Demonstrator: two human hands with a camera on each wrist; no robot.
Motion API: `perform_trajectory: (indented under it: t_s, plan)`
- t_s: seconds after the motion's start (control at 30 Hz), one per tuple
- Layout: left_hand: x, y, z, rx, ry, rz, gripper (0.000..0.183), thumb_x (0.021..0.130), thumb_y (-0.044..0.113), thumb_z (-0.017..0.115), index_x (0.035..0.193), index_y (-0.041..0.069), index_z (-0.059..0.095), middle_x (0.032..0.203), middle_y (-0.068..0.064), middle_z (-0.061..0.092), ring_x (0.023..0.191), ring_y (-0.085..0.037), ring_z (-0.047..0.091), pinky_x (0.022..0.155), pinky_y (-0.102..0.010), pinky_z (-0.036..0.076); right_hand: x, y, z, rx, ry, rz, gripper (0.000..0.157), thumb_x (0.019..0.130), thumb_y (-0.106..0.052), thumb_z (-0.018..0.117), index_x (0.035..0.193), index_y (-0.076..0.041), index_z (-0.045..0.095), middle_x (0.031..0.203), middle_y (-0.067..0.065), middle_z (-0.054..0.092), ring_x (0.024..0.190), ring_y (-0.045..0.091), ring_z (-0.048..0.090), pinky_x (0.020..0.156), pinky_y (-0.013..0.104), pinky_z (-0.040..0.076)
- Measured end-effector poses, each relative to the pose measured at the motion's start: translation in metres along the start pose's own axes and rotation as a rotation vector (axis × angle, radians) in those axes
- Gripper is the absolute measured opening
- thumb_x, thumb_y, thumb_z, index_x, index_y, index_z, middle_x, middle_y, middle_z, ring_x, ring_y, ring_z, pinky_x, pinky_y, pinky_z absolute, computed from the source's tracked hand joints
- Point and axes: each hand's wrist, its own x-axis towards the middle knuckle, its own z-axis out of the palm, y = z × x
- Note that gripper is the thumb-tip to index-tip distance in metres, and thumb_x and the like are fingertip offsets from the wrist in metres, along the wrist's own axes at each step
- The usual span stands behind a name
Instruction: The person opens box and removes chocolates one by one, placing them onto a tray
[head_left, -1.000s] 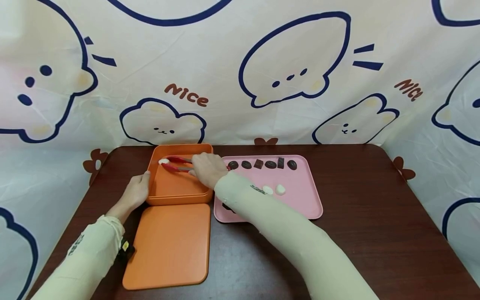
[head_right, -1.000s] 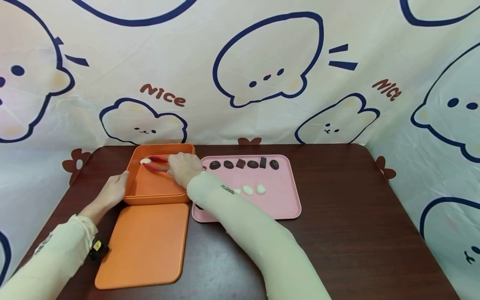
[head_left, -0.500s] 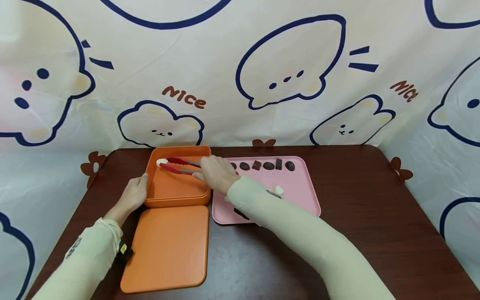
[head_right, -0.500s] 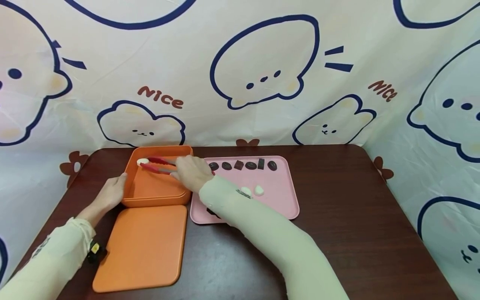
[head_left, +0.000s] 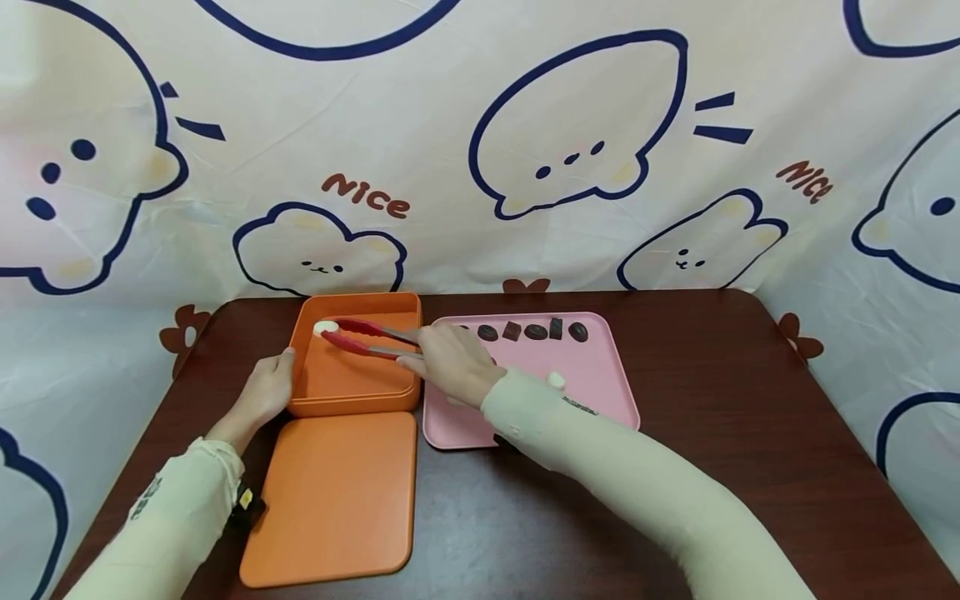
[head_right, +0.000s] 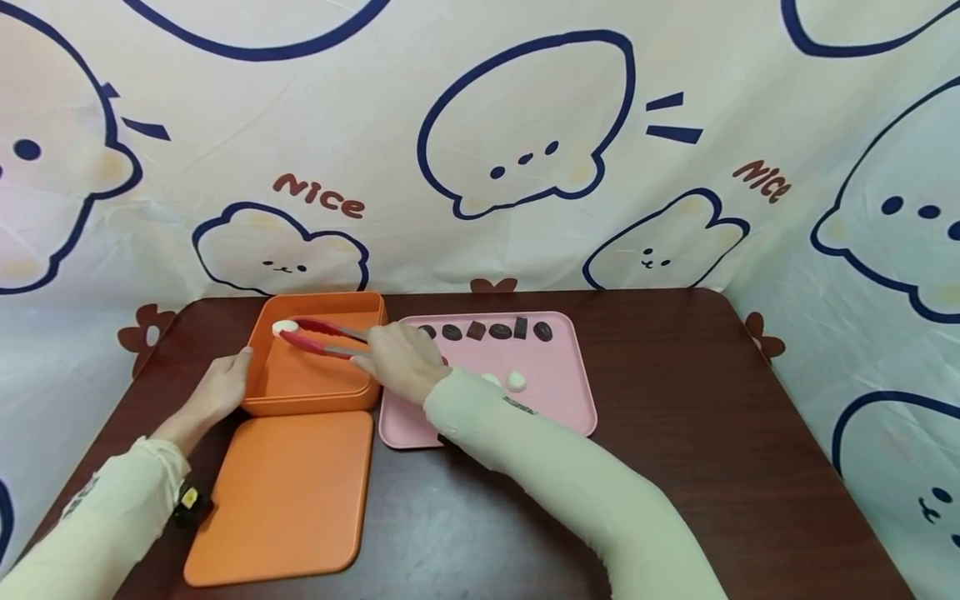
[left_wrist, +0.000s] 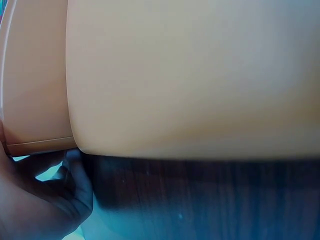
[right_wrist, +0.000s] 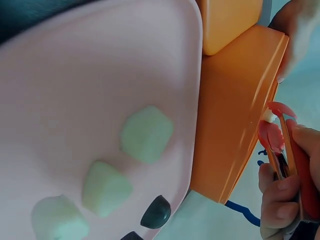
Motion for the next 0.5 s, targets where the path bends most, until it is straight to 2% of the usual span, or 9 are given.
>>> perform_trajectory:
  t_s: [0.13, 0.23, 0.37, 0.5]
  plan:
    - [-0.001, 0.001, -0.001, 0.0, -0.007, 0.001, 0.057, 0.11, 0.04, 0.007, 0.078, 0.008, 0.041, 0.072, -0.006, 0.039, 0.069, -0.021, 0.045, 0.068, -0.033, 0.038, -0.008, 0.006, -0.001, -0.009, 0.025, -0.036, 0.042, 0.099, -0.047, 0.063, 0.126, -0.016, 0.071, 0.082, -0.002, 0.063, 0.066, 0.014, 0.057, 0.051, 0.023, 0.042]
    - [-0.002, 0.002, -0.001, 0.007, -0.012, -0.007, 0.057, 0.11, 0.041, 0.006, 0.078, 0.008, 0.04, 0.072, -0.006, 0.038, 0.069, -0.022, 0.045, 0.069, -0.033, 0.038, -0.014, 0.008, -0.002, 0.006, 0.041, -0.05, 0.041, 0.099, -0.046, 0.063, 0.126, -0.016, 0.07, 0.082, -0.003, 0.062, 0.063, 0.013, 0.057, 0.049, 0.022, 0.041]
    - [-0.002, 0.003, -0.002, 0.008, -0.017, -0.013, 0.057, 0.11, 0.042, 0.006, 0.079, 0.008, 0.04, 0.072, -0.006, 0.038, 0.069, -0.021, 0.045, 0.068, -0.033, 0.038, -0.021, 0.012, -0.003, 0.042, 0.051, -0.057, 0.037, 0.099, -0.044, 0.064, 0.12, -0.014, 0.071, 0.074, -0.003, 0.058, 0.058, 0.012, 0.054, 0.046, 0.021, 0.038]
    - [-0.002, 0.002, -0.002, -0.01, -0.012, -0.008, 0.058, 0.11, 0.043, 0.007, 0.075, 0.009, 0.039, 0.067, -0.003, 0.038, 0.061, -0.018, 0.041, 0.062, -0.032, 0.037, -0.03, 0.014, -0.005, 0.055, 0.072, -0.063, 0.032, 0.098, -0.045, 0.065, 0.108, -0.016, 0.071, 0.067, -0.003, 0.053, 0.055, 0.011, 0.05, 0.045, 0.021, 0.036]
